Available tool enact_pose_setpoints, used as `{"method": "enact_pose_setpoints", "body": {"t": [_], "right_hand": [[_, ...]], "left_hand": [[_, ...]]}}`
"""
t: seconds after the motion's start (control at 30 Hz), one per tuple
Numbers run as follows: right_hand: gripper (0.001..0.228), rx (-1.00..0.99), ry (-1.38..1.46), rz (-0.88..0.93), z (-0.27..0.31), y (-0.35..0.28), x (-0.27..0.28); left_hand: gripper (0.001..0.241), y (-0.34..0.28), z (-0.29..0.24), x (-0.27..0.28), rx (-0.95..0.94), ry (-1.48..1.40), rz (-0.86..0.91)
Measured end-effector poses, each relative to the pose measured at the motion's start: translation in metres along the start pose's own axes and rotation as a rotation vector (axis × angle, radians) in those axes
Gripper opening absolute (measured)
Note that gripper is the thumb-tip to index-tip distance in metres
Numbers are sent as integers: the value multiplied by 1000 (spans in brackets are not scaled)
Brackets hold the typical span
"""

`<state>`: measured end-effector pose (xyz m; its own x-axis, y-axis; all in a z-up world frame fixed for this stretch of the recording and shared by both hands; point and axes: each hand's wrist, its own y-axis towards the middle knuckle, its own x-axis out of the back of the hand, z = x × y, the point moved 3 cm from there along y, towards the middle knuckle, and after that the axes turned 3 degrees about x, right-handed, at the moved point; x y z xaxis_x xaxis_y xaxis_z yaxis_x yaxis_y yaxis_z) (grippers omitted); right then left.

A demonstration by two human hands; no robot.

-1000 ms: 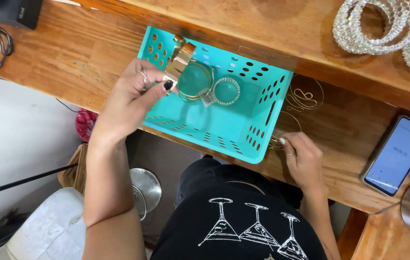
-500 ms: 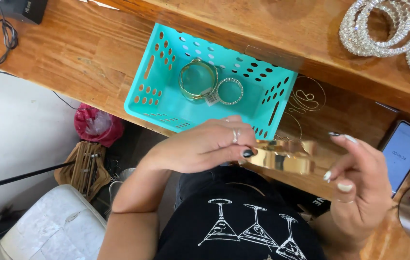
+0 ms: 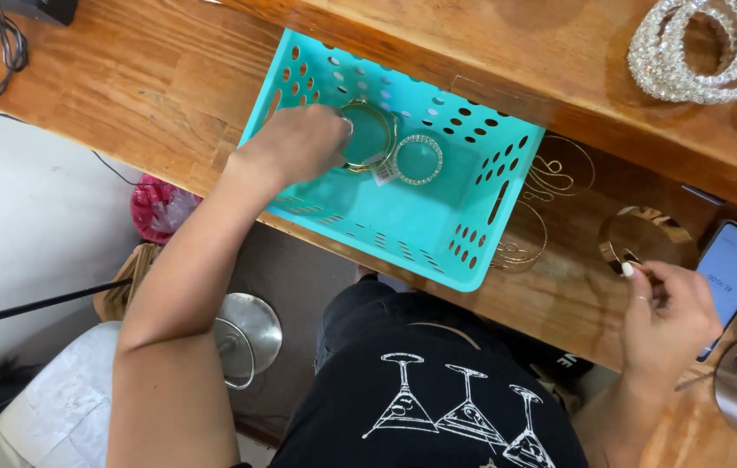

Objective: Sorting and organizing various bracelets from a blue plastic basket onto a wooden counter.

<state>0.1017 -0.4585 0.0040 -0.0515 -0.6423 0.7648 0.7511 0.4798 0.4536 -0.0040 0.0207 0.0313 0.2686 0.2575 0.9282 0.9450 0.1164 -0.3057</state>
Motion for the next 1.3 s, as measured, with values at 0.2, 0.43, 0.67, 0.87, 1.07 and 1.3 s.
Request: {"method": "enact_pose_setpoints", "body": {"t": [0.2,0.43,0.67,0.87,1.07,1.3], "right_hand": [[9,-56,-52,63,-46,7,-47],[36,-151,-84,126,-8,33,-52],[11,60,185,-167,73,41,-16],[24,124,481,144,155,70,-19],[28,286,564,193,183,84,-67],[6,161,683,191,184,79,-30]], "left_hand": [[24,33,8,-58,18,248,226],[24,16,2,-37,-85,263,111],[16,-36,-19,4,-14,-850,-202],[27,-38,-75,-25,-306,-1805,-175],[23,-21,-120,-53,-93,-2059,-441],[18,-46,-123,-16,-181,-2067,-456]]}}
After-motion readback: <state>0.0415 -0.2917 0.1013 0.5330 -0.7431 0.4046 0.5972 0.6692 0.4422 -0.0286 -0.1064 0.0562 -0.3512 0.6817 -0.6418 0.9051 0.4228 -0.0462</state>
